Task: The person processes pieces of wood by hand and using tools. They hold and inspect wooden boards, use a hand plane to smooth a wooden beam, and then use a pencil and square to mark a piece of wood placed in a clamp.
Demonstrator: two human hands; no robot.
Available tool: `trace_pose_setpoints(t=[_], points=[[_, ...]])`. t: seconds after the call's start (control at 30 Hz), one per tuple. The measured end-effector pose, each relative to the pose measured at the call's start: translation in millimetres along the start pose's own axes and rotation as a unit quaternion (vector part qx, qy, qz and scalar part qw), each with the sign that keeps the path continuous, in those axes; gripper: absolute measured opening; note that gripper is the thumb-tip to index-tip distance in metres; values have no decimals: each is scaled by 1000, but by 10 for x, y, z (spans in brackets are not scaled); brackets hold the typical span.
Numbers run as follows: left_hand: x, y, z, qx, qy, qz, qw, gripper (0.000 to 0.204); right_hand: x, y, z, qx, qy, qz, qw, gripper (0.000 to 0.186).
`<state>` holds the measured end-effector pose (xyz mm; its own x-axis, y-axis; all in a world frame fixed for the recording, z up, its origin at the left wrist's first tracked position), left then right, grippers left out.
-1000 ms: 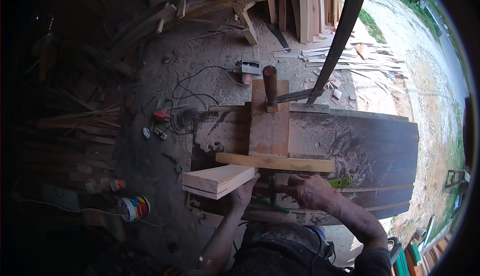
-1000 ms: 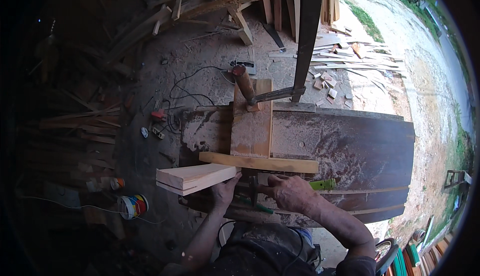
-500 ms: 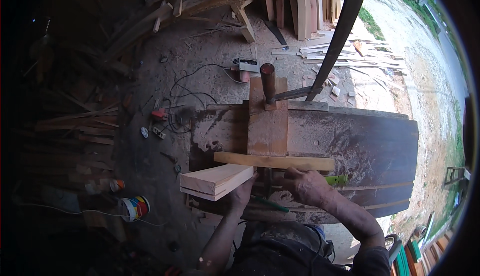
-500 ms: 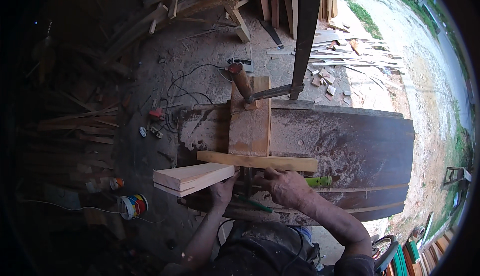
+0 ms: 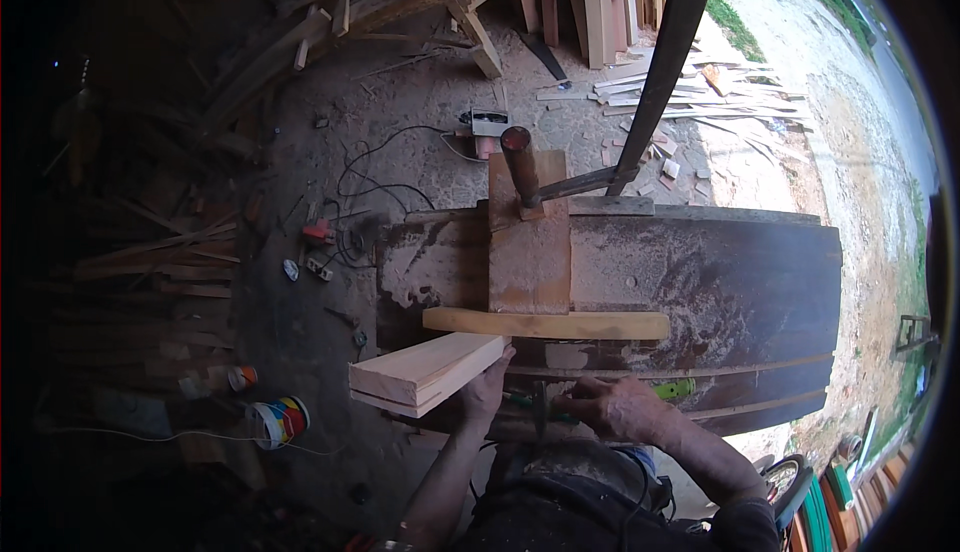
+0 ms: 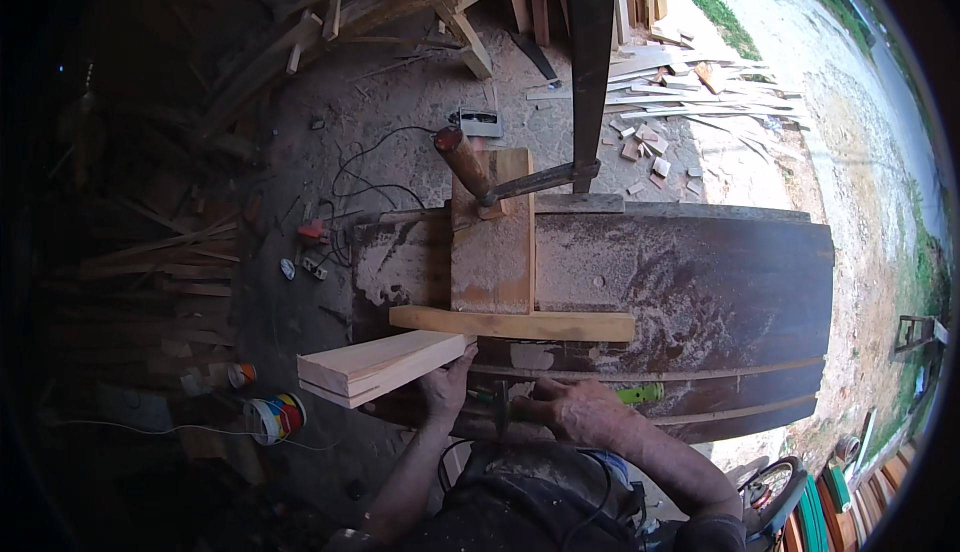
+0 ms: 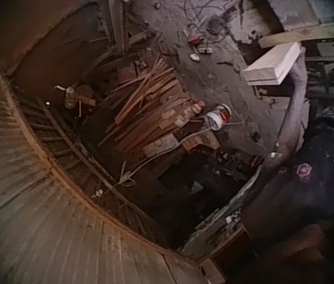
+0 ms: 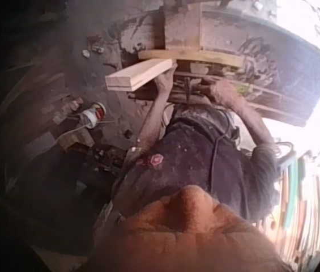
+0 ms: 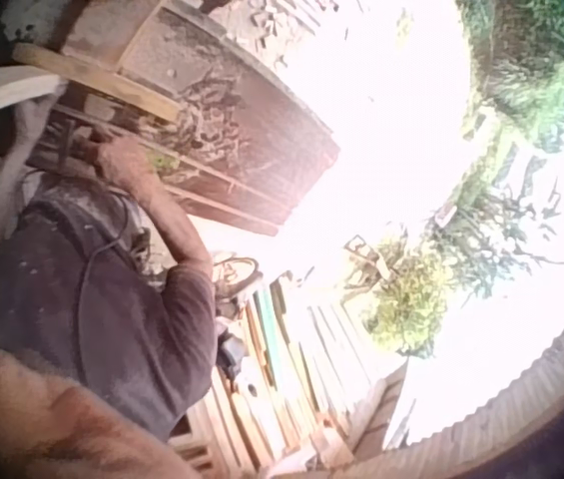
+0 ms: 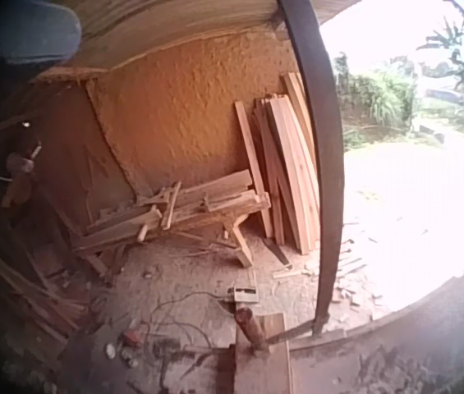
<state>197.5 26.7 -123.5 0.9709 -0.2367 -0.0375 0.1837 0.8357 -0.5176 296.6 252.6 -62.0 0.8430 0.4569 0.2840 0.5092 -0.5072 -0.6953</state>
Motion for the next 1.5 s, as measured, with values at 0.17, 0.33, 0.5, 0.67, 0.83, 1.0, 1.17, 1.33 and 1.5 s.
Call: trace_pose_setpoints(t=[0.17, 0.33, 0.5, 0.67, 0.83, 1.0, 1.17, 1.33, 1.5], points=[[-9, 31, -7, -15, 30, 19, 999, 28, 6, 80, 38, 12, 21, -11, 1000, 56], [-28, 22, 88, -7, 20, 44, 999, 27, 40, -3, 69, 20, 24, -46, 998, 54], [-55, 29, 149, 41, -7, 34, 999, 37, 308, -14, 246, 25, 60, -24, 998, 53], [-29, 33, 54, 38, -30, 31, 998, 34, 581, -161, 355, 30, 126, -17, 991, 48], [-22, 29, 11, 28, -18, 27, 999, 32, 723, -305, 448, 25, 196, -46, 979, 49], [-42, 28, 168, 5, -4, 30, 1000, 25, 800, -390, 575, 10, 232, 26, 972, 36], [-41, 26, 165, -14, 7, 19, 1000, 22, 803, -357, 610, 27, 228, 19, 973, 36], [-45, 18, 212, 10, -9, 18, 1000, 22, 762, -422, 603, 23, 240, 58, 969, 38], [-44, 35, 139, 8, 0, 31, 999, 25, 789, -366, 597, 31, 222, 43, 974, 38]])
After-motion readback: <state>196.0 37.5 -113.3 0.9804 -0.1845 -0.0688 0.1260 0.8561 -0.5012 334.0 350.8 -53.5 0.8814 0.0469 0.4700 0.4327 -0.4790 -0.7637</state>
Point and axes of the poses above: each hand's wrist, its own x-axis away from the middle knuckle, its own y-axis out of the palm, z = x × y, the point moved 2 cm from there along -x, towards the middle knuckle, and after that the axes turned 5 degrees about y, right-handed, at the moved point
